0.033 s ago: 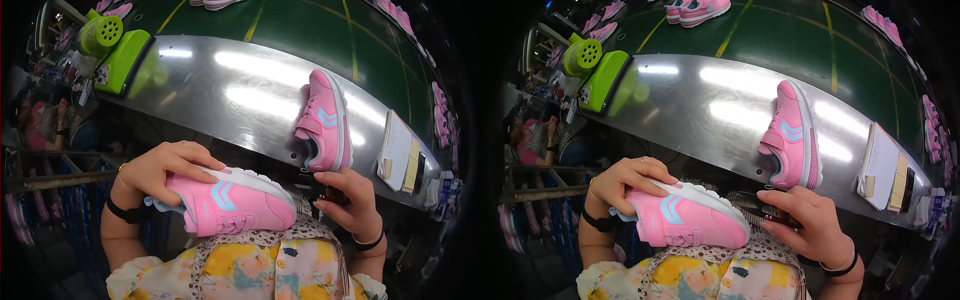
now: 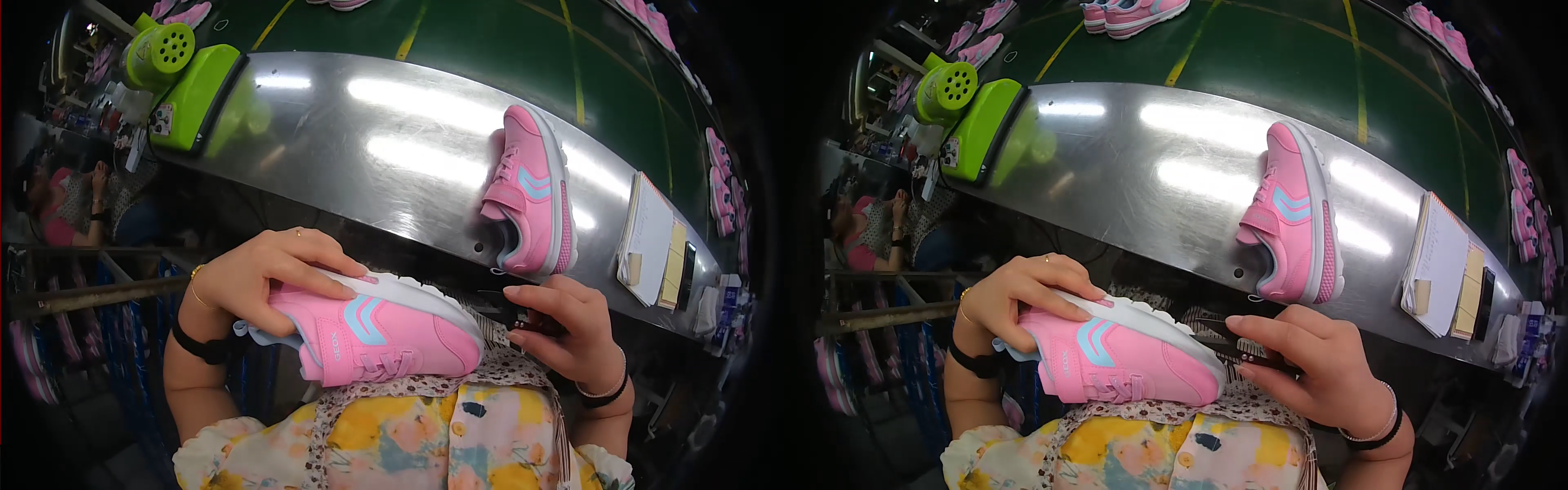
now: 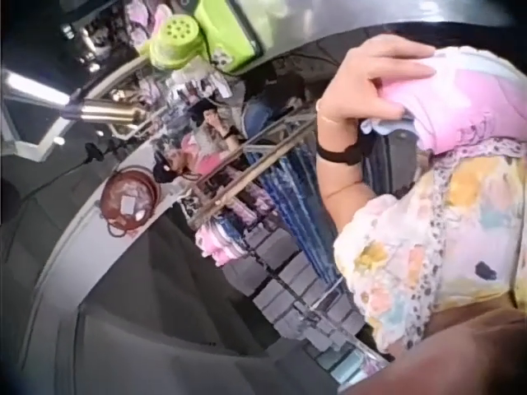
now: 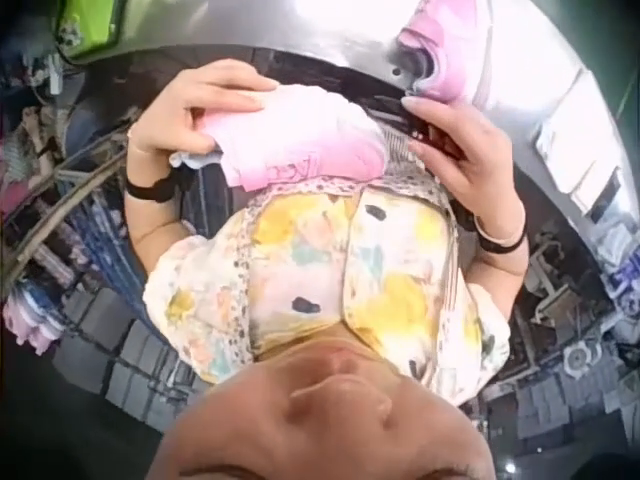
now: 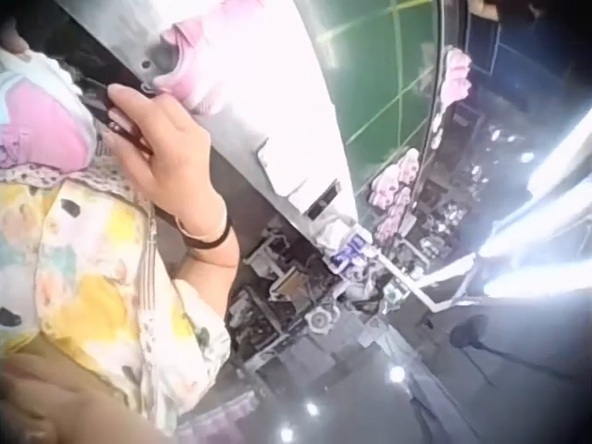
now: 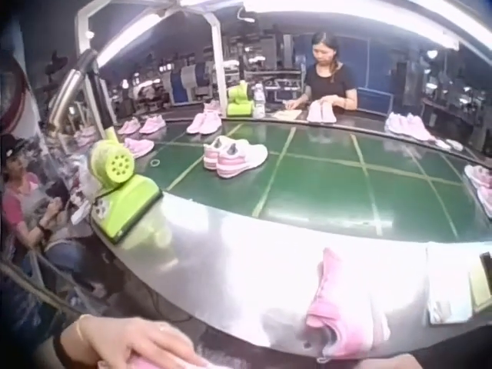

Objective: Inspecting and cleaning finished shoes at a quality control station in a factory.

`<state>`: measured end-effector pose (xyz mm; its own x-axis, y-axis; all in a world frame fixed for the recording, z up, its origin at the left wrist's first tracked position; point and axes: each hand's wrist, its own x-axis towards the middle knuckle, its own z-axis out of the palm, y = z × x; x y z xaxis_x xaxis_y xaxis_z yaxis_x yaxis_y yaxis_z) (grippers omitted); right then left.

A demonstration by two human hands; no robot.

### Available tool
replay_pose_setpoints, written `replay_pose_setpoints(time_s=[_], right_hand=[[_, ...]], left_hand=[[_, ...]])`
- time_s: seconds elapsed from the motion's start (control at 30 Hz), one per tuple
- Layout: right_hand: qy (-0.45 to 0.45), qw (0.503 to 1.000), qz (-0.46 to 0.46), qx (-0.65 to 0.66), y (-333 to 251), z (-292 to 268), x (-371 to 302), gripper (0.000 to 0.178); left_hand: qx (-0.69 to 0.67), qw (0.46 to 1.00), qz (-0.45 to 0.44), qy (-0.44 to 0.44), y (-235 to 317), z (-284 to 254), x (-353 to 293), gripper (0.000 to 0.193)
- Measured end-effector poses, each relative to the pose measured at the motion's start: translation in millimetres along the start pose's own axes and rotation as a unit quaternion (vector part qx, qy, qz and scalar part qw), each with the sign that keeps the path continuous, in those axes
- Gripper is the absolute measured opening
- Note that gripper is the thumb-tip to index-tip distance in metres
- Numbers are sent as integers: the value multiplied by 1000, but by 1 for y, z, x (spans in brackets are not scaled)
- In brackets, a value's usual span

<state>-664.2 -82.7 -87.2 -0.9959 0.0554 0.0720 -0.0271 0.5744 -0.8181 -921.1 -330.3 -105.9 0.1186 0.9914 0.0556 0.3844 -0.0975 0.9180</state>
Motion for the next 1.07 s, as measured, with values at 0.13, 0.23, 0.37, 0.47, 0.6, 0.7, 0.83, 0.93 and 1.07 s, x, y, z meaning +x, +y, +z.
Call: replay_pose_setpoints(time_s=[0.13,0.23,0.37,0.47,0.6,0.7,0.83,0.93,1.07], right_hand=[[-2,1000,-5,-2,4,10,-14,41],[-21,999,-12,-23,4,13,-19,40],[-16,999,-16,-24,2,16,-19,38],[-22,999,-20,-20,1,18,-18,38],[-39,999,-14,-21,-1,16,-16,38],[-36,999,-13,-2,0,18,-14,38],[-46,999,-5,6,0,18,-14,38],[-45,999,4,24,2,20,-15,39],[-35,999,15,34,3,25,-19,39]], left_hand=[[10,1000,16,-23,1,4,9,53],[12,999,19,-25,0,9,8,54],[10,999,18,-24,3,11,4,55],[14,999,21,-26,4,10,4,55],[24,999,20,-29,4,9,4,53],[17,999,22,-26,4,9,5,53],[2,1000,23,-15,4,11,4,54],[0,1000,21,-18,3,12,4,54],[-13,1000,13,-12,3,13,3,53]])
